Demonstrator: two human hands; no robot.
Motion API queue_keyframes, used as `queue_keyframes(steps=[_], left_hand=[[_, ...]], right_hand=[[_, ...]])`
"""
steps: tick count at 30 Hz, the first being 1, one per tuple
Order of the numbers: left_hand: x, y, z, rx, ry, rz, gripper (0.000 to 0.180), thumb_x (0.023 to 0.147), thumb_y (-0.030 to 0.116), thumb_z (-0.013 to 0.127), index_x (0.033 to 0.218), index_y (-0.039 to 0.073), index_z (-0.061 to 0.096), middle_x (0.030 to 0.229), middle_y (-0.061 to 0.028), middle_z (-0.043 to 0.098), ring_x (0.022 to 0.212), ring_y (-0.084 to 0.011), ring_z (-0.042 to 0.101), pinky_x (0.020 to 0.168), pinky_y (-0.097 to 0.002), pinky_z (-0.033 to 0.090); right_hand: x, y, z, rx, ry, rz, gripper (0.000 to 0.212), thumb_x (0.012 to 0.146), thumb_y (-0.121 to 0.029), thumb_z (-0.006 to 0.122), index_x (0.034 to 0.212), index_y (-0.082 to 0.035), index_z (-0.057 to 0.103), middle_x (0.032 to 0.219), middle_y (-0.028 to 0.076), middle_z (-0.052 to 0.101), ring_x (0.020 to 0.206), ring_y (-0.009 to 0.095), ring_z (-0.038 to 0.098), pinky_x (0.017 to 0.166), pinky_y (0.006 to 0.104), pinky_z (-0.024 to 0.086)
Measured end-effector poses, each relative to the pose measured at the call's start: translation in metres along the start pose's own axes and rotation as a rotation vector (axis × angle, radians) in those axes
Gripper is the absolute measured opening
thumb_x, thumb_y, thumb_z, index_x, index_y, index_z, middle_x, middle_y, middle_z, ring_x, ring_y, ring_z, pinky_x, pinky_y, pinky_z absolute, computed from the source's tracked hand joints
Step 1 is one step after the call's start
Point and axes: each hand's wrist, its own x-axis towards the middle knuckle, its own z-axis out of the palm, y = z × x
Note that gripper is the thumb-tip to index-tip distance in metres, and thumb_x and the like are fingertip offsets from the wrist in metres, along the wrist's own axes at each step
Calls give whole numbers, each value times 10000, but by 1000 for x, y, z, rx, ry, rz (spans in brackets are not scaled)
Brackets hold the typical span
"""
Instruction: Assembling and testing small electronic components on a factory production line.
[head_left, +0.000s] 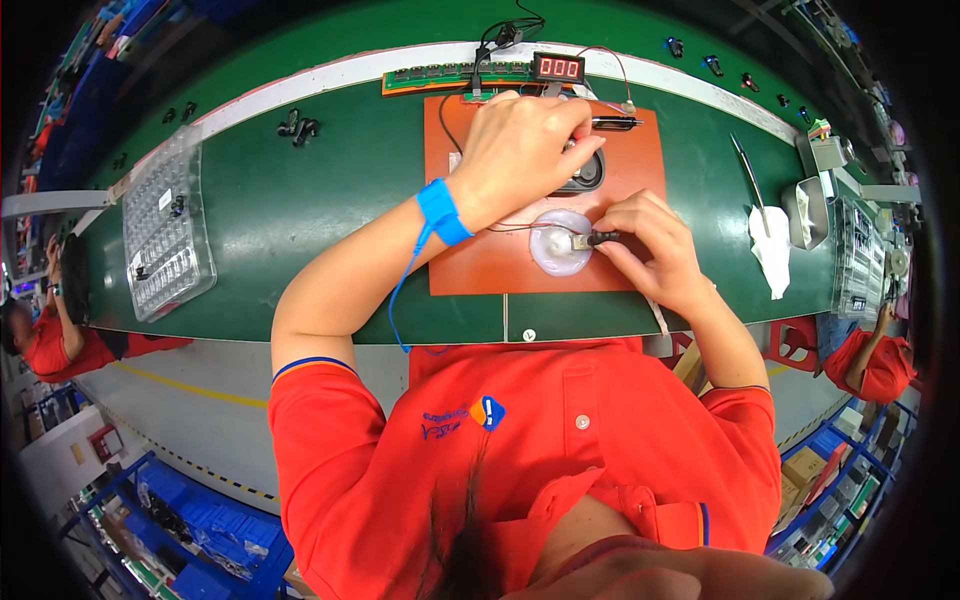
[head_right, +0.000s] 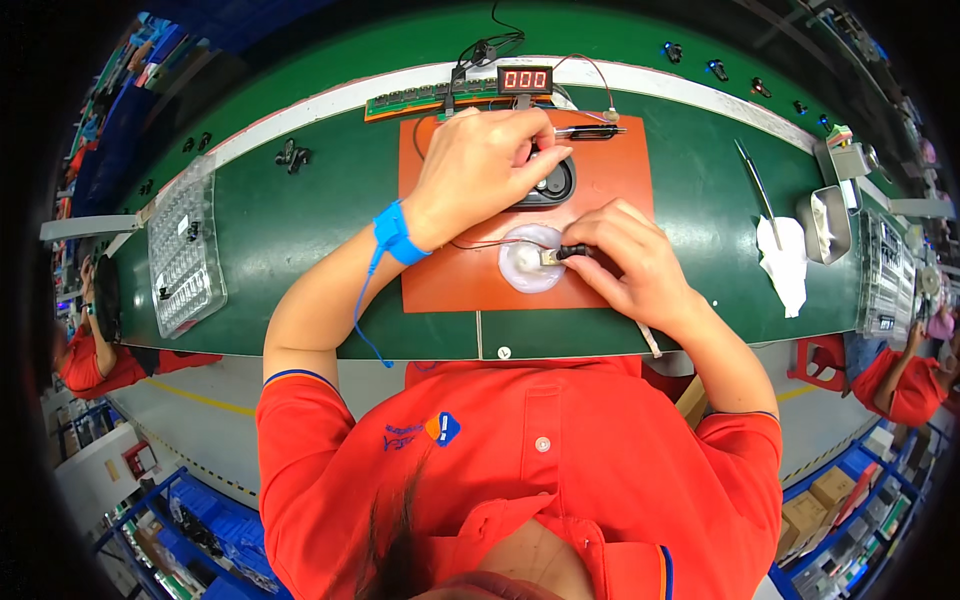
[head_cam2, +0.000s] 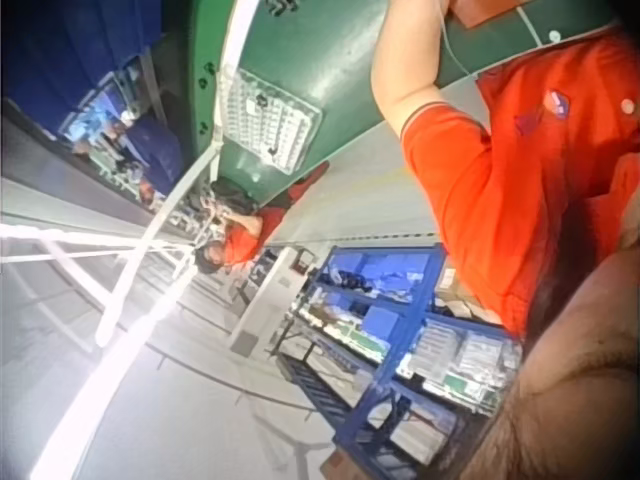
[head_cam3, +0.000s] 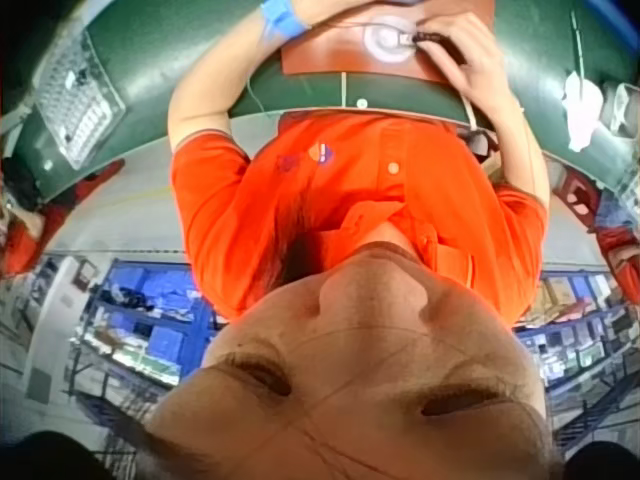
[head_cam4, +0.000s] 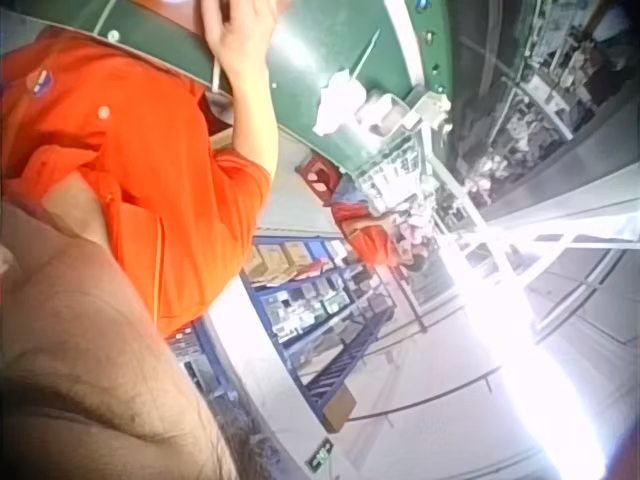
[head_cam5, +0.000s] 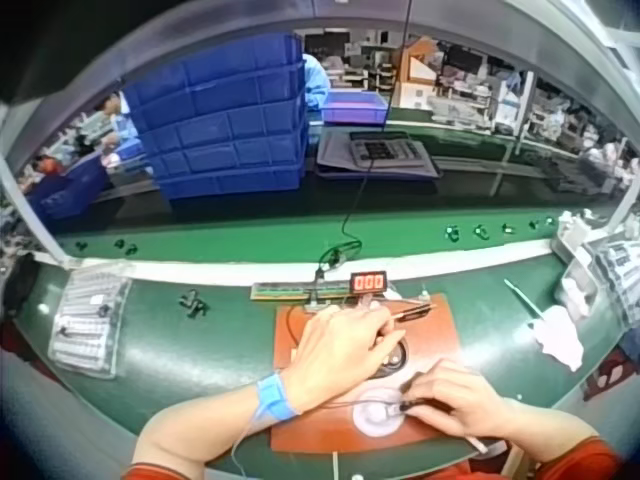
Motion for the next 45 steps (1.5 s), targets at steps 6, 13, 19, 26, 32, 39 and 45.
queue_keyframes(steps=[6,13,19,26,32,39,45], left_hand=[[-21,-57,-71,-55,136,-226,250,832,268,741,958,58,692,881,-109,705,813,-269,678,742,-388,534],[-111,-119,-148,465,98,-216,395,827,235,746,1185,91,656,1230,-107,629,1140,-314,559,983,-401,444],[-121,-117,-147,442,62,-227,424,820,203,747,1218,106,640,1272,-75,604,1139,-308,550,996,-411,438],[-106,-123,-136,665,-53,-206,333,847,93,679,1178,109,650,1131,-45,648,1018,-279,600,836,-414,521],[-96,-113,-129,614,-91,-262,238,848,24,634,1077,86,658,1031,-62,670,946,-284,630,752,-406,541],[-75,-84,-129,459,-201,-412,173,814,-3,683,978,26,638,873,-93,688,776,-264,679,716,-341,543],[-32,-27,-87,-324,-167,-353,282,748,139,827,943,24,658,715,-75,665,598,-98,634,551,-265,496]], right_hand=[[3,2,-1,-193,-16,-193,287,686,4,779,932,-35,636,902,93,633,842,277,625,694,361,504],[30,26,-22,-63,-170,-356,185,771,-31,741,921,-46,633,902,84,625,826,234,633,707,322,501],[90,163,-86,-450,348,393,175,917,-146,649,1056,-40,645,949,77,635,817,172,609,749,283,487],[94,137,-58,-340,389,102,253,889,-169,688,1119,-68,656,998,85,646,880,185,626,756,305,492],[57,29,-8,-237,72,-85,337,786,-178,770,1065,-44,637,979,95,620,894,258,609,812,374,483],[56,15,4,-288,37,124,307,779,-145,766,1012,-27,606,972,107,597,868,280,598,810,395,482],[39,14,6,180,91,262,260,775,-57,738,995,-14,608,948,121,606,848,281,606,764,368,495]])
